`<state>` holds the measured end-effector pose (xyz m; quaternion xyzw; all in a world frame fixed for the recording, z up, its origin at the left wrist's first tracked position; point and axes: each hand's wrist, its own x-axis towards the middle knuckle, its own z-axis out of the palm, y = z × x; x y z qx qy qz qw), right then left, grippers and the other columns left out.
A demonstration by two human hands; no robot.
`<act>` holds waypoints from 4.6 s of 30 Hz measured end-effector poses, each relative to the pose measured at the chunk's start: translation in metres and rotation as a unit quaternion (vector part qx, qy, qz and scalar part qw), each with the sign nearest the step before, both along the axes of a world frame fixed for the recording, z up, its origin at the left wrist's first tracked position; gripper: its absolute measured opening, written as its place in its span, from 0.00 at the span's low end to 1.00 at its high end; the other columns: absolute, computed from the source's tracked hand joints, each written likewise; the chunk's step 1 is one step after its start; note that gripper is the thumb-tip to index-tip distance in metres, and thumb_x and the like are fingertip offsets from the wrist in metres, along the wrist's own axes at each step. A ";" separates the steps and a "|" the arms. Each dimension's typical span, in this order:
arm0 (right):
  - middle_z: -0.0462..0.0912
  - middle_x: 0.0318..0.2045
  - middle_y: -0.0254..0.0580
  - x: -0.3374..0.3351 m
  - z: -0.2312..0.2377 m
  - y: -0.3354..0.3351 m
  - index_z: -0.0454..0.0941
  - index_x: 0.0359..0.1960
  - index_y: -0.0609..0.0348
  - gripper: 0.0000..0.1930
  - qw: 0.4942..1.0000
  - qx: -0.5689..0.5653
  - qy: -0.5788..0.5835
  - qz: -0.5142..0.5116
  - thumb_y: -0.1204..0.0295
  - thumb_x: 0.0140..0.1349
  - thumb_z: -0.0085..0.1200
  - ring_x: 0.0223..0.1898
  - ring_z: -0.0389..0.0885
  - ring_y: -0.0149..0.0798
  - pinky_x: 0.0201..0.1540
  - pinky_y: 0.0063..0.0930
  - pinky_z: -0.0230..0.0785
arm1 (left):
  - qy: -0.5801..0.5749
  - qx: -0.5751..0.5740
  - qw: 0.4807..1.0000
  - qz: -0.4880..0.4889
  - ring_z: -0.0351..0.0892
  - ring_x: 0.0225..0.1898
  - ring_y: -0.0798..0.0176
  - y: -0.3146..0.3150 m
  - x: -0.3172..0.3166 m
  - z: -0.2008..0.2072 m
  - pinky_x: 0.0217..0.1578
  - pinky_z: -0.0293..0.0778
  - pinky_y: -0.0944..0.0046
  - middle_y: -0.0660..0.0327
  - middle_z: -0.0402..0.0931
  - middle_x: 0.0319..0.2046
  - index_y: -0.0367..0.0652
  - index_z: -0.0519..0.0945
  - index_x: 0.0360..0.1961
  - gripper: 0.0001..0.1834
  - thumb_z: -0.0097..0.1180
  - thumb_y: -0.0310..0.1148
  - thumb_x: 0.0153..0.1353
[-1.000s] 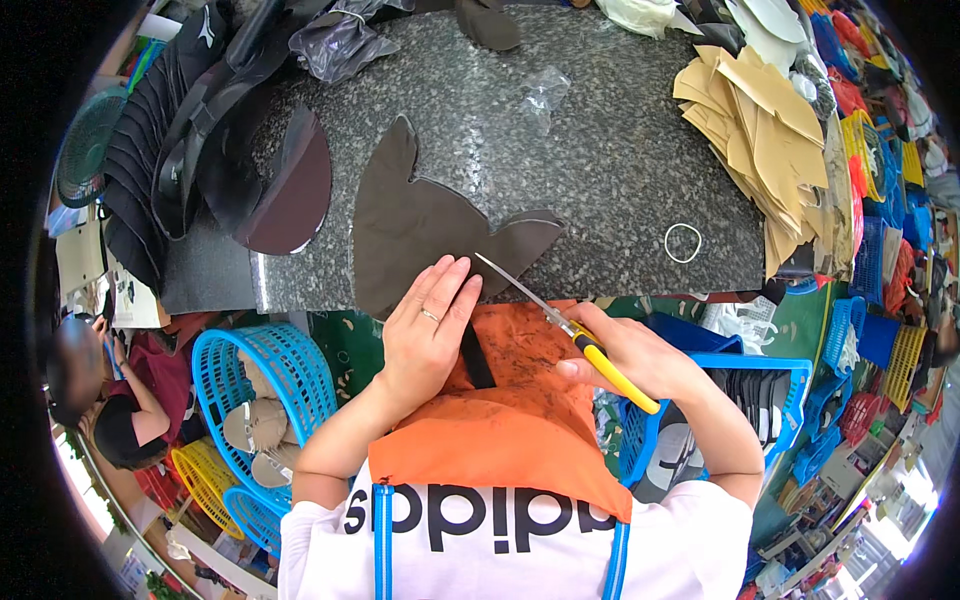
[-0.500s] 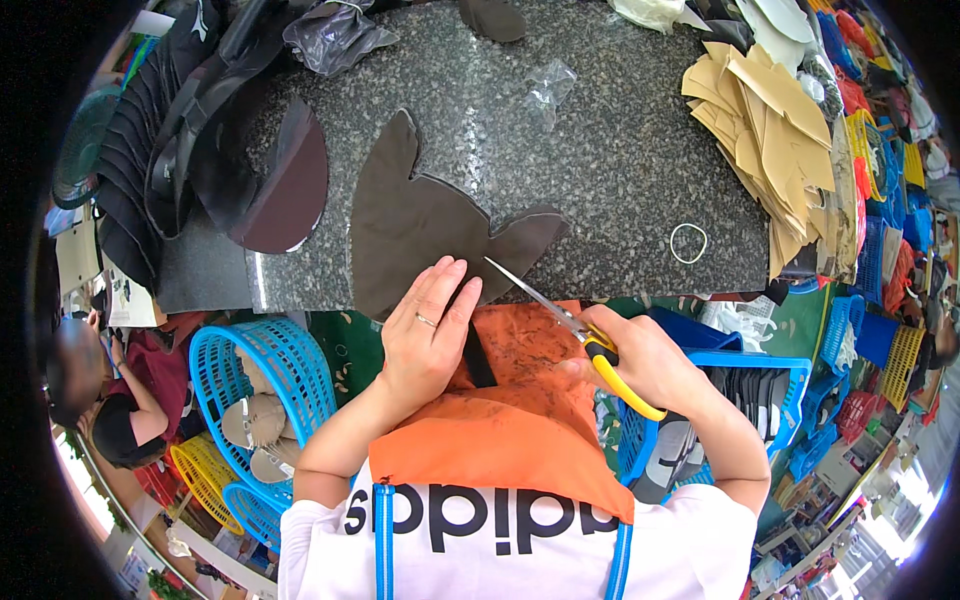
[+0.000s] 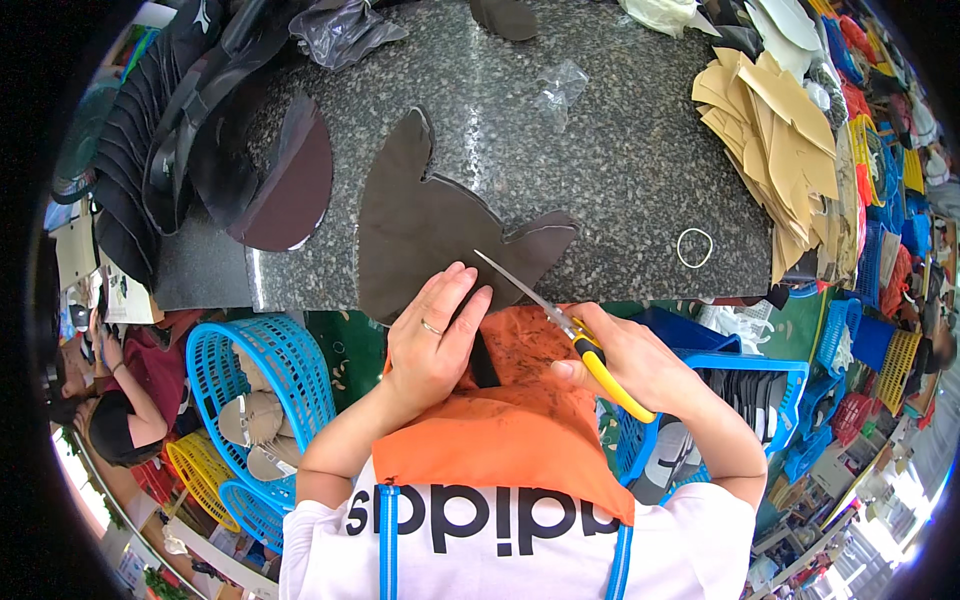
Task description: The person is cutting and assembling shoe components in a factory setting.
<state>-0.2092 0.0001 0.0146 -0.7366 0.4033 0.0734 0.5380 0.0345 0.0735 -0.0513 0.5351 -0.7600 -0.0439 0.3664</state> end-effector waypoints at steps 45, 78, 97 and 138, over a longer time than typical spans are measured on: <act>0.75 0.20 0.54 0.030 0.022 0.010 0.69 0.52 0.66 0.28 0.992 -0.012 0.103 -0.067 0.56 0.60 0.61 0.25 0.78 0.58 0.29 0.42 0.67 | 0.047 -0.008 0.999 -0.004 0.82 0.50 0.48 0.006 0.001 -0.007 0.50 0.80 0.52 0.50 0.79 0.48 0.36 0.85 0.42 0.15 0.59 0.26 0.51; 0.77 0.18 0.49 0.043 0.030 0.000 0.69 0.54 0.71 0.36 0.995 -0.016 0.100 -0.024 0.46 0.63 0.57 0.25 0.82 0.50 0.29 0.39 0.71 | -0.014 0.097 0.995 0.016 0.73 0.62 0.50 0.019 0.011 0.000 0.62 0.66 0.51 0.52 0.73 0.62 0.41 0.80 0.54 0.20 0.51 0.29 0.61; 0.80 0.35 0.60 0.038 0.040 0.000 0.67 0.57 0.69 0.40 0.994 0.014 0.108 -0.013 0.41 0.61 0.56 0.41 0.80 0.62 0.44 0.45 0.71 | 0.044 0.133 0.990 0.003 0.66 0.67 0.43 0.029 0.013 0.004 0.66 0.57 0.42 0.44 0.68 0.65 0.43 0.77 0.59 0.24 0.53 0.34 0.60; 0.80 0.25 0.58 0.076 0.042 -0.005 0.70 0.53 0.70 0.38 0.993 0.000 0.116 -0.011 0.41 0.62 0.55 0.31 0.83 0.56 0.34 0.43 0.72 | 0.114 0.105 0.987 -0.028 0.65 0.66 0.39 0.045 0.024 0.001 0.65 0.51 0.35 0.48 0.65 0.66 0.49 0.77 0.59 0.24 0.53 0.42 0.61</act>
